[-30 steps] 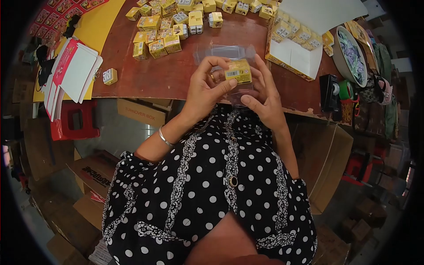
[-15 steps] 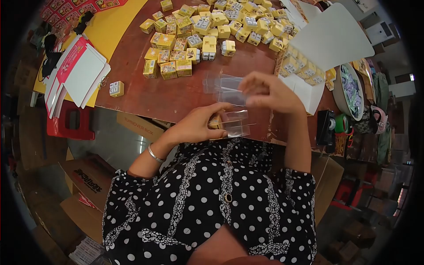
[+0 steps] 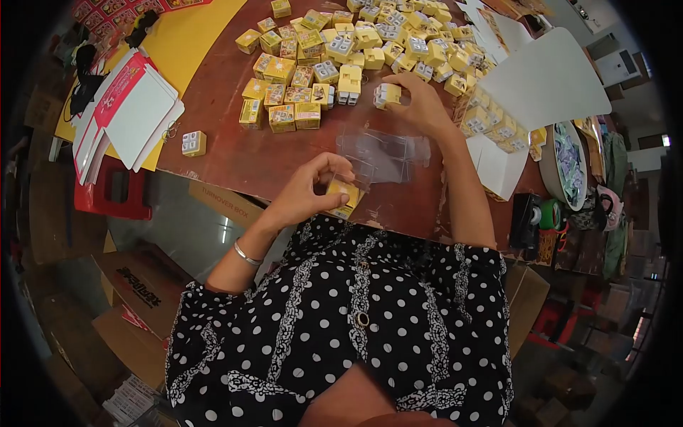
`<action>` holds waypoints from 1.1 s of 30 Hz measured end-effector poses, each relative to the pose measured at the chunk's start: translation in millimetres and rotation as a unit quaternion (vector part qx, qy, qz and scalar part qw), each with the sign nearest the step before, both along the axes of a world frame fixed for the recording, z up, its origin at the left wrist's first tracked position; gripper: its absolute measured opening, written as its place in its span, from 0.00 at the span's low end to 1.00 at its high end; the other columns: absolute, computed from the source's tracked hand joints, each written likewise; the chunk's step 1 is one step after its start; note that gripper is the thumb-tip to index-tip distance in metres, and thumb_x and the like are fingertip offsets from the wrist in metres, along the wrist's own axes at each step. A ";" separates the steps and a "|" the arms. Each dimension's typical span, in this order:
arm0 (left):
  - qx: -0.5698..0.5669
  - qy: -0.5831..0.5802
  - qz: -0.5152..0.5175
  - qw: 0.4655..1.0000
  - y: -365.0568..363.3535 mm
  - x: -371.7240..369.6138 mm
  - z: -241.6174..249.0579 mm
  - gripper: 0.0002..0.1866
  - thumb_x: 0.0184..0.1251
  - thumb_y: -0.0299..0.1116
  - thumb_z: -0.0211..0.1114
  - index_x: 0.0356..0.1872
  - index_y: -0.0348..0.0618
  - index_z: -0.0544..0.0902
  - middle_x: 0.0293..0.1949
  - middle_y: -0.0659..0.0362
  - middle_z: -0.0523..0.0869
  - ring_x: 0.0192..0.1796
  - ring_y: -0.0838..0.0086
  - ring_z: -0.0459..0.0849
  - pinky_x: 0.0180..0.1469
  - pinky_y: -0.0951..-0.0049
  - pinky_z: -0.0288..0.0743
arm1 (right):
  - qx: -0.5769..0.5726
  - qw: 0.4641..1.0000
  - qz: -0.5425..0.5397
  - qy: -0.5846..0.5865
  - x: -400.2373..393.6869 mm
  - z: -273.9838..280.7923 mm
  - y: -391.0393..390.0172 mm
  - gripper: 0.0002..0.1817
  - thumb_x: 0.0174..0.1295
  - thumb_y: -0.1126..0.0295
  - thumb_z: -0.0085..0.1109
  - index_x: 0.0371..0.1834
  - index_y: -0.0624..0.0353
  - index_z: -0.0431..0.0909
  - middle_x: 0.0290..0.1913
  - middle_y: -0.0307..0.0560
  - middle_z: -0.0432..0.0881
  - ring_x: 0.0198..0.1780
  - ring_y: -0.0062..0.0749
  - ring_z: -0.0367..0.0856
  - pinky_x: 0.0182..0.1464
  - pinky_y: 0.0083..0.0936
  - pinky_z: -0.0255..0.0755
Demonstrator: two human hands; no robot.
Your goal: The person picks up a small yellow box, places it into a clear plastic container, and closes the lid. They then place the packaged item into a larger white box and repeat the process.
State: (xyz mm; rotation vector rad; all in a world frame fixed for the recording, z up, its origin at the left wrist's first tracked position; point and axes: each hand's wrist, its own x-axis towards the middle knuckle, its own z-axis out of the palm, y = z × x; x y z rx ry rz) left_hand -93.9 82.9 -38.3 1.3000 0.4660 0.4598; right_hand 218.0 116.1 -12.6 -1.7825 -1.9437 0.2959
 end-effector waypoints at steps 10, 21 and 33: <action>-0.151 -0.123 0.020 0.981 7.2 1.7 8.9 0.25 0.65 0.24 0.70 0.63 0.37 0.74 0.59 0.52 0.83 0.63 0.68 0.83 0.62 0.68 0.81 | -0.080 0.952 0.028 0.295 -17.5 91.9 -122.9 0.25 0.60 0.85 0.65 0.61 0.56 0.77 0.56 0.46 0.85 0.55 0.30 0.87 0.57 0.27 0.82; -0.450 -0.249 -0.173 0.840 -23.8 45.2 2.2 0.37 0.62 0.43 0.72 0.70 0.39 0.70 0.70 0.34 0.72 0.69 0.38 0.76 0.70 0.40 0.74 | 0.028 0.981 0.037 0.189 -51.6 60.9 -195.6 0.25 0.58 0.86 0.63 0.59 0.57 0.76 0.69 0.48 0.74 0.62 0.38 0.82 0.56 0.29 0.84; -0.245 -0.265 -0.191 0.913 -32.5 53.2 25.4 0.28 0.65 0.39 0.70 0.63 0.37 0.75 0.74 0.40 0.68 0.68 0.47 0.79 0.66 0.52 0.79 | -0.001 0.913 -0.012 0.408 -50.5 56.0 -207.2 0.21 0.64 0.83 0.65 0.60 0.64 0.73 0.63 0.48 0.79 0.62 0.27 0.80 0.60 0.25 0.81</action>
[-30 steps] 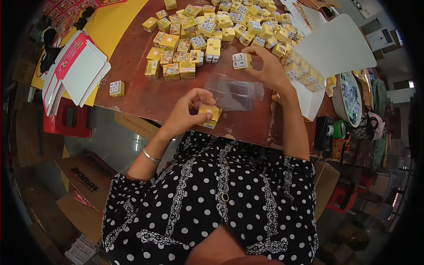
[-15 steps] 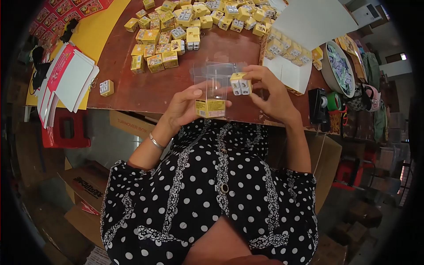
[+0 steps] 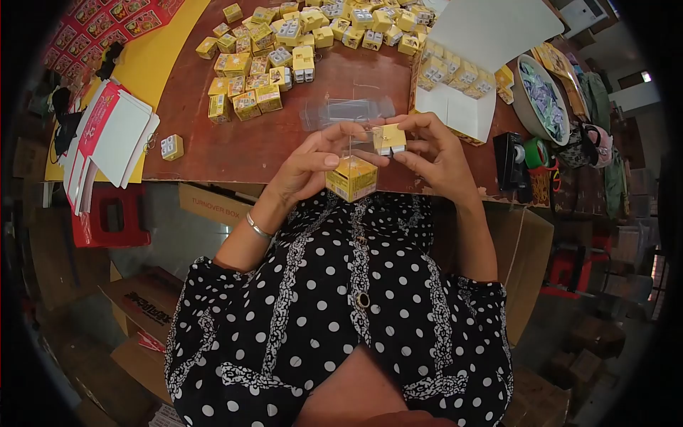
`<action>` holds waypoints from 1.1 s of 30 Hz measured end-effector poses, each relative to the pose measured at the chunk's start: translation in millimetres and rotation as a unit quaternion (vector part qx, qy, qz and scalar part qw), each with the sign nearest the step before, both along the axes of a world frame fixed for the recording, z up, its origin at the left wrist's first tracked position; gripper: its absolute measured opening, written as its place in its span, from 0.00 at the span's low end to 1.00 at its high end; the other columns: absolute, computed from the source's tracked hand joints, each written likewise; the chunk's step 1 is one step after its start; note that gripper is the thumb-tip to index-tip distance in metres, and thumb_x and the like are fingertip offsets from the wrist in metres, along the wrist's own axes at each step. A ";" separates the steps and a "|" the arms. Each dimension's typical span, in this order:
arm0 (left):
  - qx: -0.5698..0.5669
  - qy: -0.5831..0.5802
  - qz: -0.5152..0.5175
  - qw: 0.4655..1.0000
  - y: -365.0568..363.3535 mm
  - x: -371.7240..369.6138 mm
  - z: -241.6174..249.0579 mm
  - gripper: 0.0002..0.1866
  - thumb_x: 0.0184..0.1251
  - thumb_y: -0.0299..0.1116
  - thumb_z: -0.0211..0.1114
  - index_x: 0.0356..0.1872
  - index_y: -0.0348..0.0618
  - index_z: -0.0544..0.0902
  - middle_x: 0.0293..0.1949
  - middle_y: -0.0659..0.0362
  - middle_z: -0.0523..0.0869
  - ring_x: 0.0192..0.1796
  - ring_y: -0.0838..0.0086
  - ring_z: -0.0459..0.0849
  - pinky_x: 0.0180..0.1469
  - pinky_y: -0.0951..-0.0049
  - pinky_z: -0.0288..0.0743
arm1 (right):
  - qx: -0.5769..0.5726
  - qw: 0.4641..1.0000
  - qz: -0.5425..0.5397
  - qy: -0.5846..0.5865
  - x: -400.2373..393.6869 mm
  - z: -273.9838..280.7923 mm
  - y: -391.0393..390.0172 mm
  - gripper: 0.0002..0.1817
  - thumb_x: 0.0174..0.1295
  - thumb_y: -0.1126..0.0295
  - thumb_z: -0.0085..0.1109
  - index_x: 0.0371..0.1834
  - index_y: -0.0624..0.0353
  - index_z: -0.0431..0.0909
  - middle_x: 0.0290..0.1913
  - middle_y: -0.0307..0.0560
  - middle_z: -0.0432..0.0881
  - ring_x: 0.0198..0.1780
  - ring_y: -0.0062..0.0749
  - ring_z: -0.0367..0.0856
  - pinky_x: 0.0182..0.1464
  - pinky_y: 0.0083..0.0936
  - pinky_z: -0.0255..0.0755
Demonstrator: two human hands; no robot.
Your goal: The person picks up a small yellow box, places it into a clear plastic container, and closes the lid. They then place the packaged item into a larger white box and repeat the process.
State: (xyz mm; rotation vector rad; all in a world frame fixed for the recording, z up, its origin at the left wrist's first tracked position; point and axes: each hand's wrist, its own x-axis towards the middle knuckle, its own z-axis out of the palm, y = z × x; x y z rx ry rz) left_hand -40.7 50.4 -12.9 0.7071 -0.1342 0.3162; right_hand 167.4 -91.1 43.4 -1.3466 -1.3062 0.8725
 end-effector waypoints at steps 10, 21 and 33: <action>-0.027 0.059 -0.029 0.997 -4.5 11.3 -33.9 0.27 0.65 0.35 0.70 0.61 0.33 0.76 0.71 0.41 0.73 0.73 0.55 0.75 0.75 0.57 0.70 | -0.171 0.959 0.181 0.135 58.2 -59.7 5.1 0.28 0.62 0.72 0.69 0.66 0.64 0.72 0.63 0.49 0.79 0.64 0.29 0.79 0.69 0.29 0.71; -0.048 0.144 0.004 0.988 -1.4 4.6 -55.8 0.22 0.68 0.30 0.66 0.61 0.33 0.76 0.66 0.45 0.78 0.72 0.53 0.76 0.72 0.54 0.74 | -0.125 0.985 0.023 -0.115 51.2 -43.9 -16.3 0.37 0.60 0.75 0.66 0.76 0.52 0.70 0.71 0.43 0.76 0.72 0.37 0.73 0.75 0.39 0.67; -0.042 0.137 -0.010 0.990 -9.0 5.1 -62.5 0.22 0.67 0.31 0.66 0.60 0.34 0.77 0.67 0.42 0.78 0.71 0.51 0.77 0.73 0.53 0.72 | -0.140 0.973 0.005 -0.185 40.7 -70.1 -21.2 0.34 0.57 0.80 0.72 0.70 0.53 0.76 0.66 0.45 0.81 0.62 0.34 0.81 0.64 0.32 0.78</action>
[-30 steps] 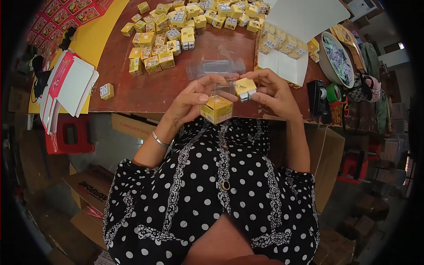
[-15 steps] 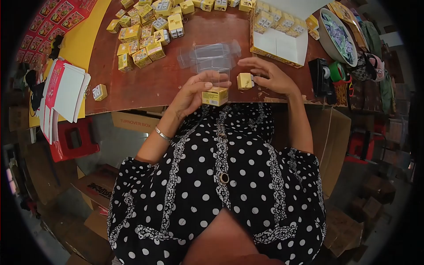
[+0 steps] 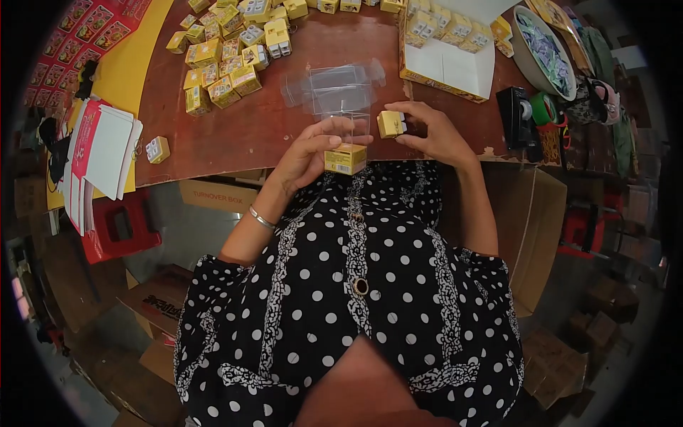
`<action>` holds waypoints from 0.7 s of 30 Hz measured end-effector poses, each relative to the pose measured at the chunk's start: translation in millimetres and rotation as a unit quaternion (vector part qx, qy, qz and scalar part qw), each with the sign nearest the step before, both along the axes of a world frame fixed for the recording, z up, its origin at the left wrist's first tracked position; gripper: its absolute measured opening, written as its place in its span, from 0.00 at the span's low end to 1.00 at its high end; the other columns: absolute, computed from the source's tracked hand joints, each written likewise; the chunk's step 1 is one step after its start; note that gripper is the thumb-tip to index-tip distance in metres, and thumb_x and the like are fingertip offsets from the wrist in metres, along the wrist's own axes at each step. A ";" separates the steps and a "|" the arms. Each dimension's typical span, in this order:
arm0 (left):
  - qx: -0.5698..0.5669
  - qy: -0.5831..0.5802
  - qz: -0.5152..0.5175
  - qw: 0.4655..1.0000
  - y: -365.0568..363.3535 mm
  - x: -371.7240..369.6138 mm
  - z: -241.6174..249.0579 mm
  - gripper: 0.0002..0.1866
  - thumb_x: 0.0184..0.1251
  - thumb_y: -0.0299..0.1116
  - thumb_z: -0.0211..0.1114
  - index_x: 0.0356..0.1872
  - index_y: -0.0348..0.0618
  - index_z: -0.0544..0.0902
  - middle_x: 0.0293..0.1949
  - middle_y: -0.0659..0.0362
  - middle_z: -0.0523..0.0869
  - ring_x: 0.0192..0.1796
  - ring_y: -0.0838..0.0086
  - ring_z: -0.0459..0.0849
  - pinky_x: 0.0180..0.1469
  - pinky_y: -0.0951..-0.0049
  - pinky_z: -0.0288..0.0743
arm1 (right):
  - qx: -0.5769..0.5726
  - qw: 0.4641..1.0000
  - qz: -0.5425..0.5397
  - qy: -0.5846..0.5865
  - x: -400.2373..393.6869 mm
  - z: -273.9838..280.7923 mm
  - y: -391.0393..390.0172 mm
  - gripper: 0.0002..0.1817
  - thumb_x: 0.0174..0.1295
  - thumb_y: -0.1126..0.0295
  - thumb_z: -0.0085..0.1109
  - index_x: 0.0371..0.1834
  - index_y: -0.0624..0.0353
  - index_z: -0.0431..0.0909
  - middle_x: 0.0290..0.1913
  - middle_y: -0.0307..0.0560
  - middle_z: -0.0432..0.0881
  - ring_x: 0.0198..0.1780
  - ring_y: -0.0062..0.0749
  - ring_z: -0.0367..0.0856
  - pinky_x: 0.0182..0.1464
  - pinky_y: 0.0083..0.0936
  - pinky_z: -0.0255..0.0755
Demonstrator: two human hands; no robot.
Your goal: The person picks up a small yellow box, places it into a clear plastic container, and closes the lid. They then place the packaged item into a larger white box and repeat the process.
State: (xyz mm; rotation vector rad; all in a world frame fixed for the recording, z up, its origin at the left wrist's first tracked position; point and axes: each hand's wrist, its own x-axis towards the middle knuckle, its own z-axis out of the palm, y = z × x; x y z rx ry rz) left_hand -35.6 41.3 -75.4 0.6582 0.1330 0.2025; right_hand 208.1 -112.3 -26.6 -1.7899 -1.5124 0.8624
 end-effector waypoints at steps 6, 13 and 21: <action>0.002 -0.007 -0.026 1.000 2.5 14.1 -14.9 0.25 0.66 0.35 0.69 0.60 0.33 0.77 0.76 0.40 0.67 0.77 0.51 0.70 0.76 0.53 0.67 | 0.014 0.998 -0.044 0.039 -6.9 -2.7 6.0 0.27 0.54 0.74 0.77 0.60 0.56 0.82 0.54 0.43 0.85 0.52 0.30 0.85 0.54 0.30 0.80; -0.046 -0.027 -0.046 0.997 -3.2 13.0 -8.9 0.25 0.66 0.35 0.69 0.60 0.33 0.76 0.75 0.40 0.67 0.77 0.52 0.69 0.78 0.54 0.65 | -0.037 0.973 0.048 -0.221 -6.9 66.0 16.4 0.26 0.50 0.66 0.82 0.53 0.60 0.85 0.42 0.48 0.87 0.44 0.38 0.86 0.45 0.32 0.79; -0.023 0.063 0.004 0.998 4.4 -1.6 -1.6 0.20 0.68 0.26 0.69 0.59 0.34 0.78 0.60 0.48 0.84 0.64 0.60 0.84 0.69 0.60 0.77 | -0.113 0.956 0.141 -0.230 -5.0 119.0 26.9 0.26 0.48 0.72 0.79 0.54 0.59 0.86 0.48 0.52 0.89 0.51 0.42 0.88 0.58 0.36 0.79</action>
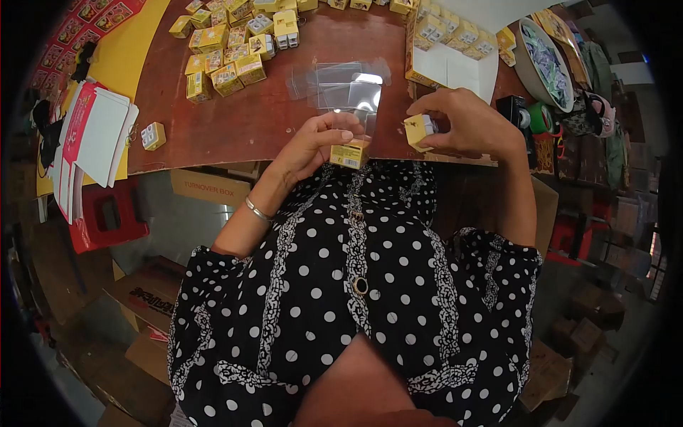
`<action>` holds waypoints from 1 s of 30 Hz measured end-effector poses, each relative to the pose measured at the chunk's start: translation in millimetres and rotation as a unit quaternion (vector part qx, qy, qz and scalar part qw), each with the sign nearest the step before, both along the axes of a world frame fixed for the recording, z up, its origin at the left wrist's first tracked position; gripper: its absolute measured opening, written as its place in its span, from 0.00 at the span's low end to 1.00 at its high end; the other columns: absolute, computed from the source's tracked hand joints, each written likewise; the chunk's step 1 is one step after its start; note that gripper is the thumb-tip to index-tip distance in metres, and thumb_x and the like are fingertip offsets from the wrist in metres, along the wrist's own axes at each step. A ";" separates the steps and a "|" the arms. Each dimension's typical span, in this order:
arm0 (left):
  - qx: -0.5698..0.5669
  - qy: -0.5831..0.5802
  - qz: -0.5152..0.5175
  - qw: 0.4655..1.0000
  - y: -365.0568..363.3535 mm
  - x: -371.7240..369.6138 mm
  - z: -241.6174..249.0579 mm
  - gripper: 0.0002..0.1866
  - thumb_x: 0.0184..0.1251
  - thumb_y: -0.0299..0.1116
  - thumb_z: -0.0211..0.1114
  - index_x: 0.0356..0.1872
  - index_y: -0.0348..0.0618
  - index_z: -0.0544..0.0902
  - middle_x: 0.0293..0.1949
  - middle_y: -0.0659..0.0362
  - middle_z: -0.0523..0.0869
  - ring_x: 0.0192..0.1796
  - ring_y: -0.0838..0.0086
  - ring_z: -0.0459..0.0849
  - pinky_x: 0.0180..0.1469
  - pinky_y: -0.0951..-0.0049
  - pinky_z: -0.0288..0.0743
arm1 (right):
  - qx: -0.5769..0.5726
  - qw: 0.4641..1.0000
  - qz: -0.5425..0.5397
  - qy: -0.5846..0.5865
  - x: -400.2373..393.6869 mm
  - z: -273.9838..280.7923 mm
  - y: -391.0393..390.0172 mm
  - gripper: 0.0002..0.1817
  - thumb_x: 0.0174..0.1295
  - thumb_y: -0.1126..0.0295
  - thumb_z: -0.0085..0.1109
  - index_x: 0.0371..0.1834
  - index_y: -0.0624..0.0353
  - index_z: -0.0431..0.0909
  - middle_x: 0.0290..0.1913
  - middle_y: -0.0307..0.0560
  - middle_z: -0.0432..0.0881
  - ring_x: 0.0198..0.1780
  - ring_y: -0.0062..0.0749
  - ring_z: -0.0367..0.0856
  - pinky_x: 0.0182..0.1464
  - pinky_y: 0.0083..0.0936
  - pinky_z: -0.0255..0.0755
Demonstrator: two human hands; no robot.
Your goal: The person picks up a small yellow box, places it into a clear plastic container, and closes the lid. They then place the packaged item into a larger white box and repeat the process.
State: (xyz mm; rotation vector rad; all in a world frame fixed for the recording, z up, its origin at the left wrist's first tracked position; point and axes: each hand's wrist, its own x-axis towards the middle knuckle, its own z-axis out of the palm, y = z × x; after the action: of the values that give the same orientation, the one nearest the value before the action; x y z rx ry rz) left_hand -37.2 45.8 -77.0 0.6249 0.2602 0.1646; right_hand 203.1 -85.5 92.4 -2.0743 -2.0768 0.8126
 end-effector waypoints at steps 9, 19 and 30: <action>0.190 0.044 -0.013 0.981 3.2 -5.3 20.6 0.24 0.63 0.26 0.76 0.60 0.35 0.79 0.52 0.56 0.87 0.56 0.72 0.86 0.60 0.72 0.80 | 0.143 0.982 0.041 0.120 -5.9 25.2 -7.4 0.27 0.49 0.81 0.74 0.57 0.63 0.82 0.55 0.47 0.86 0.58 0.37 0.84 0.62 0.30 0.76; 0.237 -0.034 -0.081 0.968 -4.7 -0.6 41.3 0.32 0.60 0.24 0.77 0.67 0.36 0.77 0.55 0.56 0.88 0.57 0.74 0.86 0.62 0.72 0.80 | 0.151 0.963 0.020 0.225 -15.4 26.8 -2.5 0.26 0.49 0.83 0.71 0.56 0.63 0.82 0.58 0.48 0.85 0.64 0.38 0.81 0.68 0.33 0.73; 0.241 -0.039 -0.020 0.970 -18.0 -3.4 67.0 0.37 0.59 0.19 0.77 0.71 0.36 0.72 0.58 0.52 0.86 0.58 0.72 0.86 0.62 0.70 0.81 | 0.200 0.958 0.084 0.187 -15.5 7.4 -4.1 0.35 0.54 0.68 0.75 0.69 0.56 0.78 0.75 0.51 0.72 0.75 0.45 0.71 0.75 0.40 0.64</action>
State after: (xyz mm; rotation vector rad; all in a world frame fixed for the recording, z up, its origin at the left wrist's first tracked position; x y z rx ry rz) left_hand -40.6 27.7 -10.1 1.1029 0.1298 0.2163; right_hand 187.5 -89.5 99.8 -1.4300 -2.0147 0.6680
